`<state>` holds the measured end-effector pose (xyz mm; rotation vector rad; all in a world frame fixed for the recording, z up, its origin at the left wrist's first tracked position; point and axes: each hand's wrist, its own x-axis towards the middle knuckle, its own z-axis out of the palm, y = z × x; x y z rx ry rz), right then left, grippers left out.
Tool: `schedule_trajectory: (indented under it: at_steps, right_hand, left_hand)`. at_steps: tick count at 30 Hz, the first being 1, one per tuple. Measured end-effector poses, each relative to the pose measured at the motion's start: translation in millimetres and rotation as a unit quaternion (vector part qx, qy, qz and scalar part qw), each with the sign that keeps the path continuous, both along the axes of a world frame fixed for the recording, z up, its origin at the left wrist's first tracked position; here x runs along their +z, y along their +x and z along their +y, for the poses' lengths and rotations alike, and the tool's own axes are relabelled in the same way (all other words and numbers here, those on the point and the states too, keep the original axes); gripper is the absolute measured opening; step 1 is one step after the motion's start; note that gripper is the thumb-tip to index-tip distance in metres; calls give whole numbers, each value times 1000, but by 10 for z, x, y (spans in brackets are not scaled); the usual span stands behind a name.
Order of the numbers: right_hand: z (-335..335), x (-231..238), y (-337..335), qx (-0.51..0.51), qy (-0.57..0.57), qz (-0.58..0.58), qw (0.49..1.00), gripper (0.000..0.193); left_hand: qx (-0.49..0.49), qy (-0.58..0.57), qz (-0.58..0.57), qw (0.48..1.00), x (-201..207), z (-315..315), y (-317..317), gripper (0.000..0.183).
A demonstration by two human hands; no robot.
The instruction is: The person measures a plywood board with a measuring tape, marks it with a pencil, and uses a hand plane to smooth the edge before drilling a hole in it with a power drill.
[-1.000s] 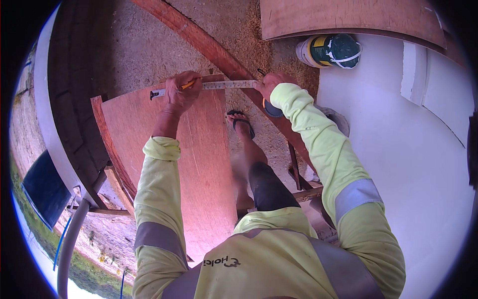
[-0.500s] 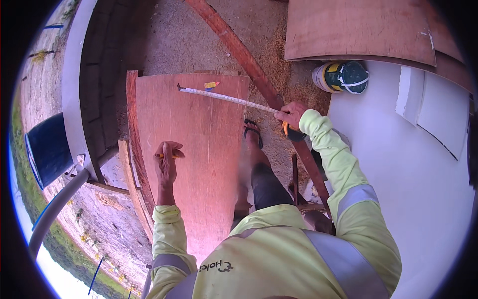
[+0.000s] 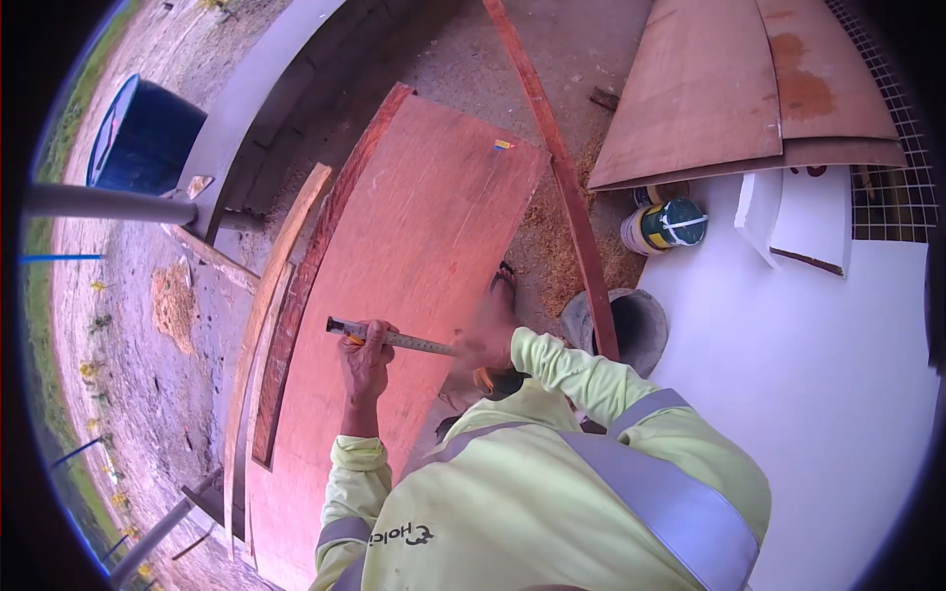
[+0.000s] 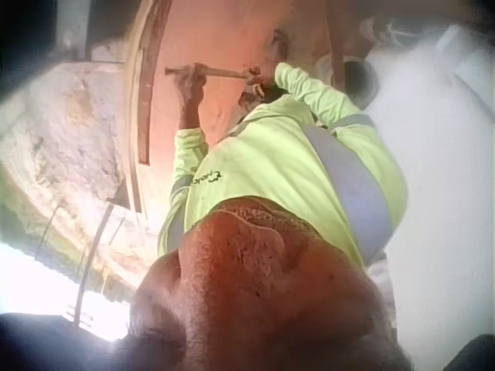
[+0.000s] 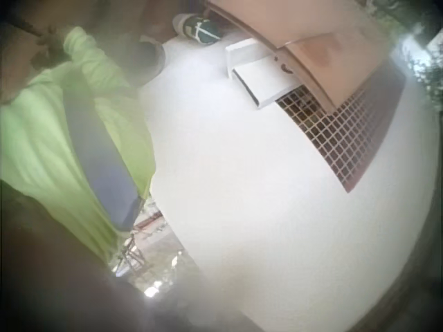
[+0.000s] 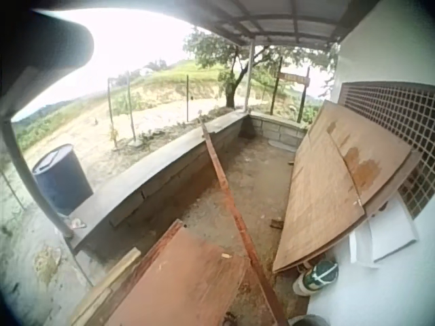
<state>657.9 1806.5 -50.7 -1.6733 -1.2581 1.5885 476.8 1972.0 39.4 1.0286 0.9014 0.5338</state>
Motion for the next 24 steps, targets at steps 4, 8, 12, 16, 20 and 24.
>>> schedule_trajectory:
  at_steps: [4,8,12,16,20,24]
  right_hand:
    - [213,432,-800,2,44,274,961,85]
    - [421,422,-1023,74,-35,360,929,103]
    - [569,-250,-897,68,-106,287,949,95]
    - [711,-811,-406,47,-208,185,959,82]
    - [915,-879,-272,30,-321,221,920,83]
    - [873,-537,-774,34,-321,268,908,75]
  left_hand:
    - [-125,55,5,991,52,-867,-791,33]
    - [111,88,163,976,-1,-1243,-1807,40]
    - [332,44,349,875,-18,-1922,-2858,33]
    - [523,-130,371,756,-64,-3065,-3117,41]
    - [523,-194,384,735,-284,-4026,-3116,47]
    - [457,-186,471,731,-548,-5017,-3437,56]
